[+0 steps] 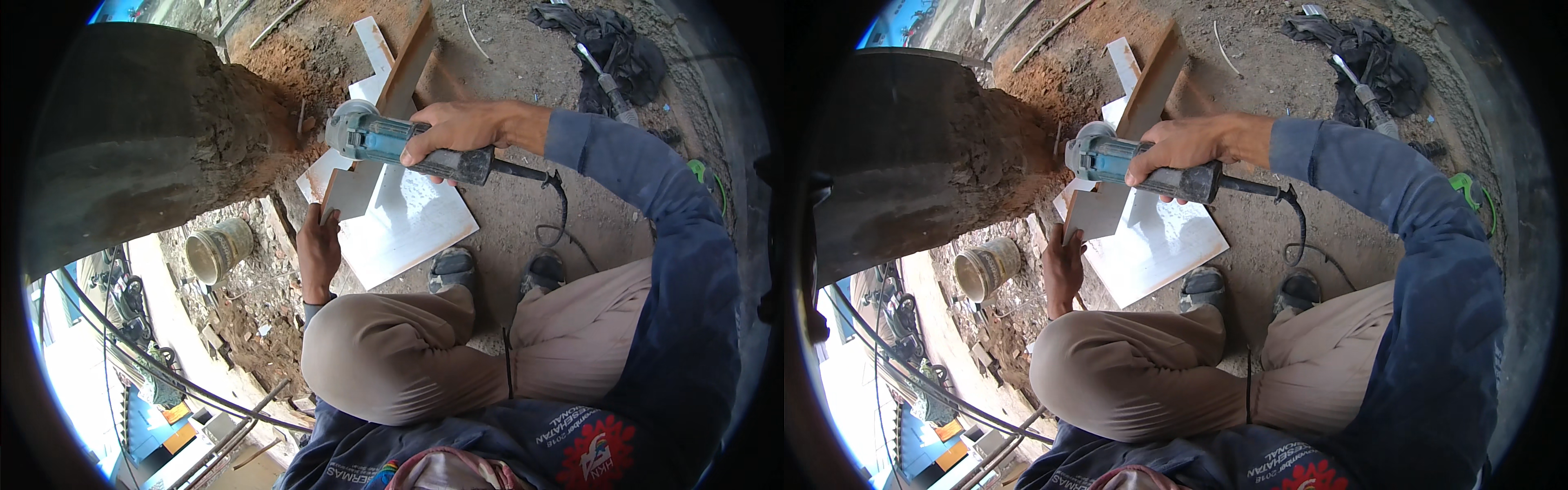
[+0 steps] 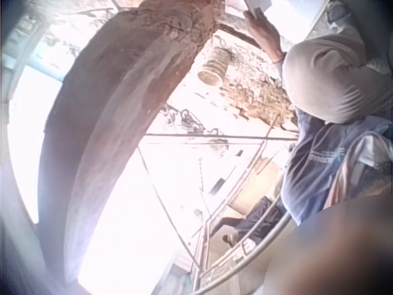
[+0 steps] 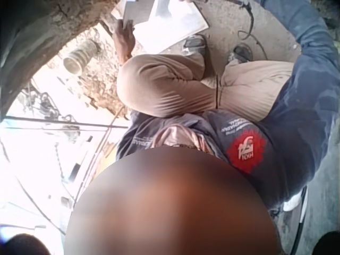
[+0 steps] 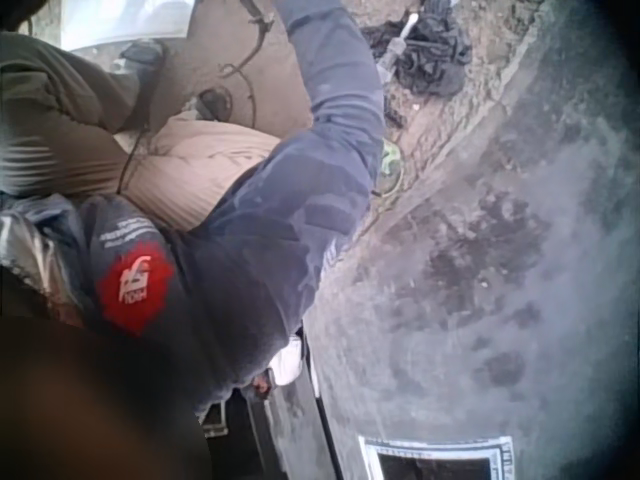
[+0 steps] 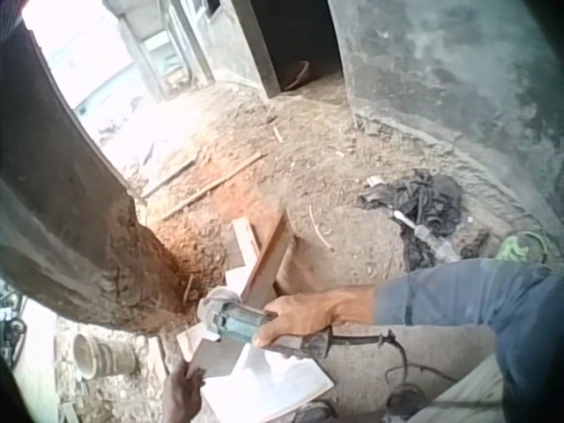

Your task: The person sits on the ground and uses an angle grinder to cut a white rectangular tile. They align the tile, make a straight cut, and then trim the edge of the cut piece.

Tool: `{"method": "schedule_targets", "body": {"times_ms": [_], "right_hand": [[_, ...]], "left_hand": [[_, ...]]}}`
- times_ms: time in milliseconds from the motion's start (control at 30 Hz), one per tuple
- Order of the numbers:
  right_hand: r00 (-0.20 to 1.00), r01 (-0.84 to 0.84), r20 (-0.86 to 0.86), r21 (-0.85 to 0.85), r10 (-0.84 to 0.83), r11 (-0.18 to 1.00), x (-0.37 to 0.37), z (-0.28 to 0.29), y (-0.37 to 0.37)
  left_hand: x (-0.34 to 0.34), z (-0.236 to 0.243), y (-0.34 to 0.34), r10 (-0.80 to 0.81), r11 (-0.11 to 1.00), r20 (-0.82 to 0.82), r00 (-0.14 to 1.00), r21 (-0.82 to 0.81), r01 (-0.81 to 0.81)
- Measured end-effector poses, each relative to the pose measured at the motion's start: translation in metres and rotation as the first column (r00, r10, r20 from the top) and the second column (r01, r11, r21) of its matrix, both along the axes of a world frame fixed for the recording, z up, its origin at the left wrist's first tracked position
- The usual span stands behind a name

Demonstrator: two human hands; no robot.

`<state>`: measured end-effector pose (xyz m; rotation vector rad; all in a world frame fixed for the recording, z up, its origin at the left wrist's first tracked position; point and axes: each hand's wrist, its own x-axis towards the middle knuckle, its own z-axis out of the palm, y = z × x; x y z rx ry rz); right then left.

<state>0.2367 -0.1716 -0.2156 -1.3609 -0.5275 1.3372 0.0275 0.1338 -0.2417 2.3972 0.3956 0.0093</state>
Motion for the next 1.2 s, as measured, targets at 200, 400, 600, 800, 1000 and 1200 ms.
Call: {"method": "schedule_targets", "body": {"times_ms": [200, 400, 600, 800, 1000, 1200], "right_hand": [[1.000, -0.023, -0.011, -0.014, 0.022, 1.000, -0.008, -0.001, 0.004], [0.999, -0.030, -0.022, -0.010, 0.030, 1.000, -0.010, -0.001, 0.005], [0.999, -0.039, -0.013, -0.018, 0.039, 0.999, -0.010, -0.006, 0.007], [0.999, -0.036, 0.001, -0.026, 0.036, 0.999, -0.011, -0.010, 0.011], [0.997, -0.065, 0.028, -0.059, 0.067, 0.996, -0.012, -0.009, 0.016], [0.996, -0.062, 0.052, -0.075, 0.066, 0.995, -0.013, -0.012, 0.020]], "left_hand": [[-0.002, -0.005, 0.003, 0.000, 0.999, 0.029, 1.000, -0.037, 0.001], [-0.005, -0.010, 0.006, 0.002, 0.998, 0.018, 1.000, -0.061, -0.001], [-0.009, -0.018, 0.009, 0.021, 0.990, 0.031, 0.999, -0.140, -0.016], [-0.011, -0.021, 0.011, 0.015, 0.994, 0.010, 1.000, -0.110, -0.014], [-0.012, -0.024, 0.011, 0.023, 0.995, 0.013, 1.000, -0.100, -0.021], [-0.013, -0.026, 0.013, 0.034, 0.988, 0.007, 0.999, -0.148, -0.032]]}}
